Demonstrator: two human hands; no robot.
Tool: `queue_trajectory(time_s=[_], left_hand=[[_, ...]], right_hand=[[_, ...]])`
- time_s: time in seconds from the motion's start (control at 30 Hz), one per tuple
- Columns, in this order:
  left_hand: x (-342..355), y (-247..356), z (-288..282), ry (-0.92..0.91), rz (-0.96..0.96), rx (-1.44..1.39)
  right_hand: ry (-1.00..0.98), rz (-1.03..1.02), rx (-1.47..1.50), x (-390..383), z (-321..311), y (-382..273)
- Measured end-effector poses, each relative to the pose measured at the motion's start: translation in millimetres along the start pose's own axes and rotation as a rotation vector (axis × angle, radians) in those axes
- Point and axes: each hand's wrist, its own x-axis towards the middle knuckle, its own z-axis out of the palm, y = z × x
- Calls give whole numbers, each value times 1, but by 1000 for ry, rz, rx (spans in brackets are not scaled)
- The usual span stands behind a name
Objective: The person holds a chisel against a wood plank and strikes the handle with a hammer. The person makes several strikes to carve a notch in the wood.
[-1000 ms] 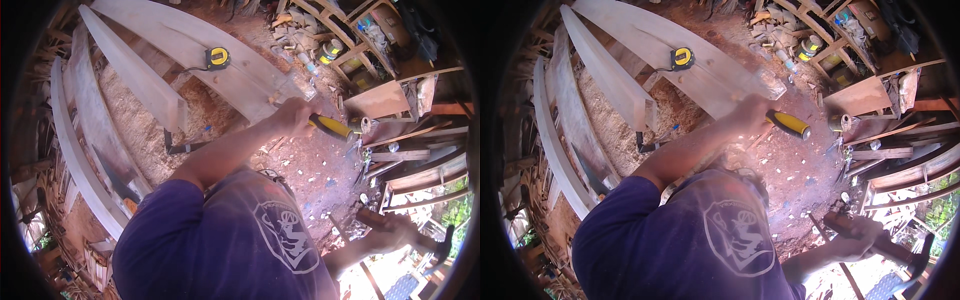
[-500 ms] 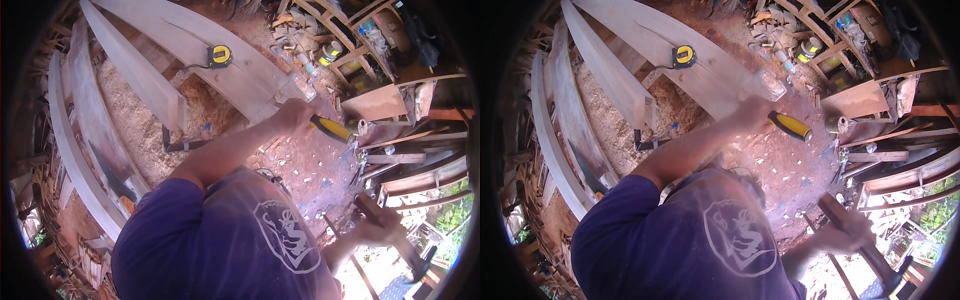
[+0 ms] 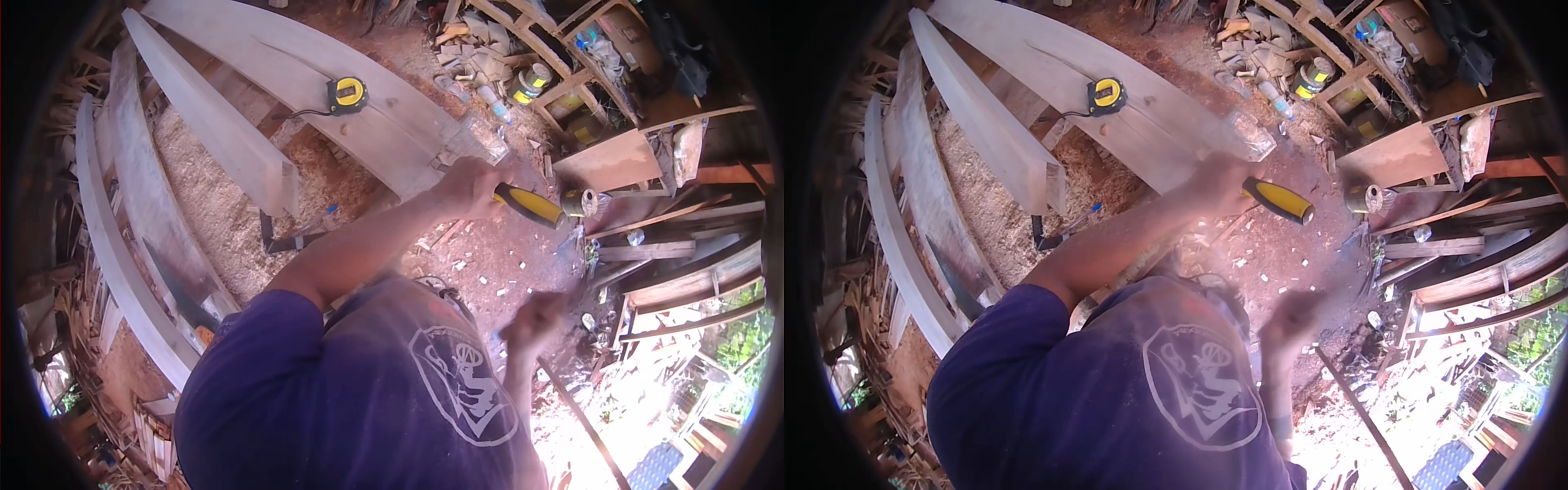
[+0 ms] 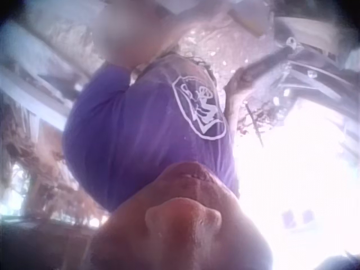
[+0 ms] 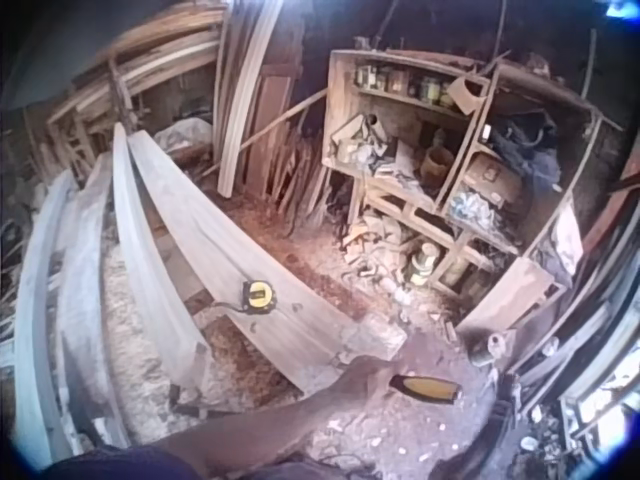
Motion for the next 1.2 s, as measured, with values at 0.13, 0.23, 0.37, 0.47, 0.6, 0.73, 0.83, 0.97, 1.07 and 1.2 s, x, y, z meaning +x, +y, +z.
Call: queue_trajectory(time_s=[0.13, 0.23, 0.37, 0.47, 0.6, 0.73, 0.83, 0.97, 1.07, 1.2], left_hand=[[-5, 0, -6, 8, -100, 39], [-1, 4, -15, -99, -84, 94], [6, -6, -40, 131, -250, -495], [2, -102, -117, 674, -470, -1231], [16, -55, -141, 521, -407, -1113], [15, 35, -64, 166, -272, -433], [9, 41, -29, -2, -81, -103], [1, 30, -17, -65, -69, -21], [-2, 20, -11, -44, -41, -45], [-9, 17, -5, 37, -11, 9]], right_hand=[[-400, 313, -234, 2, 4, -4], [-338, 407, -133, 3, -15, 4], [-199, 508, -46, 18, -39, -9], [-71, 517, -34, 15, -65, -9], [79, 601, 233, 18, -68, -7], [56, 557, 402, 20, -59, -1], [20, 539, 418, 15, -55, -7], [43, 561, 385, 10, -55, -9], [75, 570, 380, 10, -53, -11], [105, 588, 394, 7, -55, -6]])
